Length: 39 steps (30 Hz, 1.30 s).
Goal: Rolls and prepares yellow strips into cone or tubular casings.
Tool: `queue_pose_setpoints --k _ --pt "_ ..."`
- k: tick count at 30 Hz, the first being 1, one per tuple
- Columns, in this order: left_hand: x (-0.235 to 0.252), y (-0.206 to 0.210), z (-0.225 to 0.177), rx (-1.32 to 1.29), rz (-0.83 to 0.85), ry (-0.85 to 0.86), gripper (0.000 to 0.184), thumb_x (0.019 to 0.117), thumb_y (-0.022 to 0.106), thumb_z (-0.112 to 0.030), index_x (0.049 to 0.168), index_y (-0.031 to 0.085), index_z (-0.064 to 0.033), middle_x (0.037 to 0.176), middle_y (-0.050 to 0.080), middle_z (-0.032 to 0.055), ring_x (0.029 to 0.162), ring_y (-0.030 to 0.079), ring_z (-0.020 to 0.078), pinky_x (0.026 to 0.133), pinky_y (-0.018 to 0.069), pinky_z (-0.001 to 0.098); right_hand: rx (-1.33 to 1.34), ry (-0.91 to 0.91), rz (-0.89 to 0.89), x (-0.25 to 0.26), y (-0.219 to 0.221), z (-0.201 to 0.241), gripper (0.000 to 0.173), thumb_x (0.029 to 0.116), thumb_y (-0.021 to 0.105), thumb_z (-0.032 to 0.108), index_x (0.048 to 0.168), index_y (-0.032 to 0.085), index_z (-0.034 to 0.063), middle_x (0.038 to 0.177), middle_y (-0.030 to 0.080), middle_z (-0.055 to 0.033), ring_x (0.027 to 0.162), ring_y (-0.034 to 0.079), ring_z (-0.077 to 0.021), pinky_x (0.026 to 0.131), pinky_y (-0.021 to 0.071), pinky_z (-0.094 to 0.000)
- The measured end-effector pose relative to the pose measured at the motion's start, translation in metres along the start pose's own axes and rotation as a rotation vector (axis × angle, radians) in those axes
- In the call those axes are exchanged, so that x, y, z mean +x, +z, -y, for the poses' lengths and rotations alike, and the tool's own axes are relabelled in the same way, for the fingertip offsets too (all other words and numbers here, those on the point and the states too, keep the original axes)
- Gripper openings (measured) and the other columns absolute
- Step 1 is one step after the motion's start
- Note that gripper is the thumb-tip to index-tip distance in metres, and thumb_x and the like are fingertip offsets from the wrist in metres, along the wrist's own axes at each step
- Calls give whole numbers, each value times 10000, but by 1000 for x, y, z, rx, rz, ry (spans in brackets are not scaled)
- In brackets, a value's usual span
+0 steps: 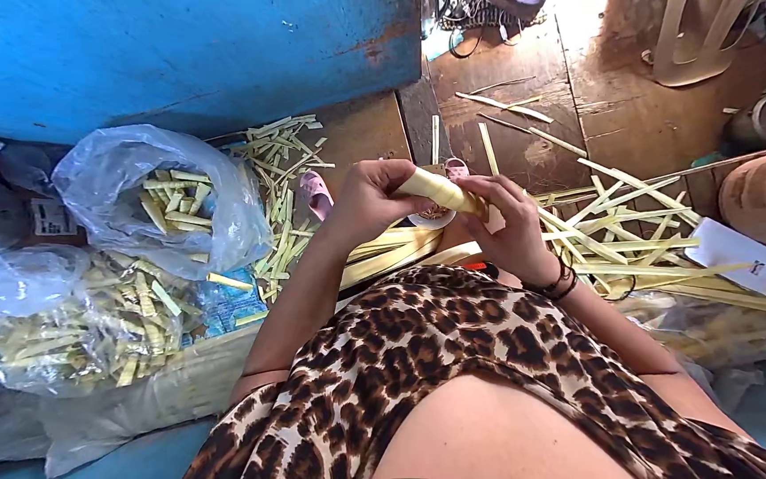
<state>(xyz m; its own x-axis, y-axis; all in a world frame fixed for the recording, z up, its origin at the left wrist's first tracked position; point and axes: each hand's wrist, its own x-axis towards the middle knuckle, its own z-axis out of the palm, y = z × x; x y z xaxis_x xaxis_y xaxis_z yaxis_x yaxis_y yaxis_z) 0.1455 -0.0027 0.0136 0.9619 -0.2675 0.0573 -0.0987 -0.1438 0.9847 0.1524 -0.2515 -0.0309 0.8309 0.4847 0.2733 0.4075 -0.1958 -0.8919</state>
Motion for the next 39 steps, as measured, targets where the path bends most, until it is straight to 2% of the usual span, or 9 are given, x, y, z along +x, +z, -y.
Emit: queue_pose_setpoints --k 4,8,13,18,22,27,31,35,39 --pt "-3 8 3 -17 11 -66 269 830 777 58 1083 701 7 982 750 45 887 718 89 833 612 260 691 531 52 -11 -8 2 408 1132 326 311 1290 650 119 847 700 -14 597 632 -49 530 555 -204" --pt "-9 16 10 10 -72 -78 284 833 773 59 1102 698 7 1017 748 53 924 720 96 860 613 275 -4 -2 -12 -19 -5 -13 362 1030 575 197 1317 626 -19 1254 656 -146 1096 657 -189 912 571 -360" --pt "-20 21 12 15 -84 -73 211 827 772 62 1013 704 -11 916 740 6 836 700 40 804 598 224 699 593 112 -26 -12 -9 414 1133 310 326 1316 631 139 823 690 5 602 627 -42 554 558 -205" --pt "-25 23 12 13 -128 -114 287 821 782 65 1086 689 6 985 743 44 897 717 82 840 613 260 12 15 51 -35 -5 -19 379 1024 593 161 1353 608 -27 1192 677 -154 1031 673 -180 884 576 -339" --pt "-29 25 12 29 -130 -151 267 817 795 49 1060 702 -13 975 743 29 903 708 71 853 600 249 783 615 135 -36 -8 -13 421 1131 291 310 1305 633 137 798 682 -2 601 626 -49 562 557 -206" --pt "-27 25 16 24 -115 -145 294 821 786 56 1091 685 -3 982 740 29 907 710 64 851 601 245 69 98 38 -50 -3 -20 398 1035 567 184 1382 588 -10 1184 678 -126 982 674 -139 839 584 -307" --pt "-20 20 18 -20 -43 -171 293 828 773 68 1097 692 -20 974 744 11 875 708 52 822 602 236 838 636 70 -51 -8 -16 430 1133 278 324 1293 629 135 782 670 5 565 597 -41 523 531 -196" --pt "-9 13 20 -32 19 -193 300 820 770 76 1084 667 -23 968 741 18 855 705 55 792 596 232 43 118 -53 -57 -4 -21 382 1027 583 168 1356 596 -26 1163 681 -137 977 678 -150 845 588 -323" --pt "-6 6 22 -74 79 -186 302 820 765 91 1077 662 -30 932 745 -1 834 706 47 786 597 216 778 631 14 -54 -6 -13 392 1127 322 280 1294 636 115 823 692 -8 605 624 -48 562 551 -196"
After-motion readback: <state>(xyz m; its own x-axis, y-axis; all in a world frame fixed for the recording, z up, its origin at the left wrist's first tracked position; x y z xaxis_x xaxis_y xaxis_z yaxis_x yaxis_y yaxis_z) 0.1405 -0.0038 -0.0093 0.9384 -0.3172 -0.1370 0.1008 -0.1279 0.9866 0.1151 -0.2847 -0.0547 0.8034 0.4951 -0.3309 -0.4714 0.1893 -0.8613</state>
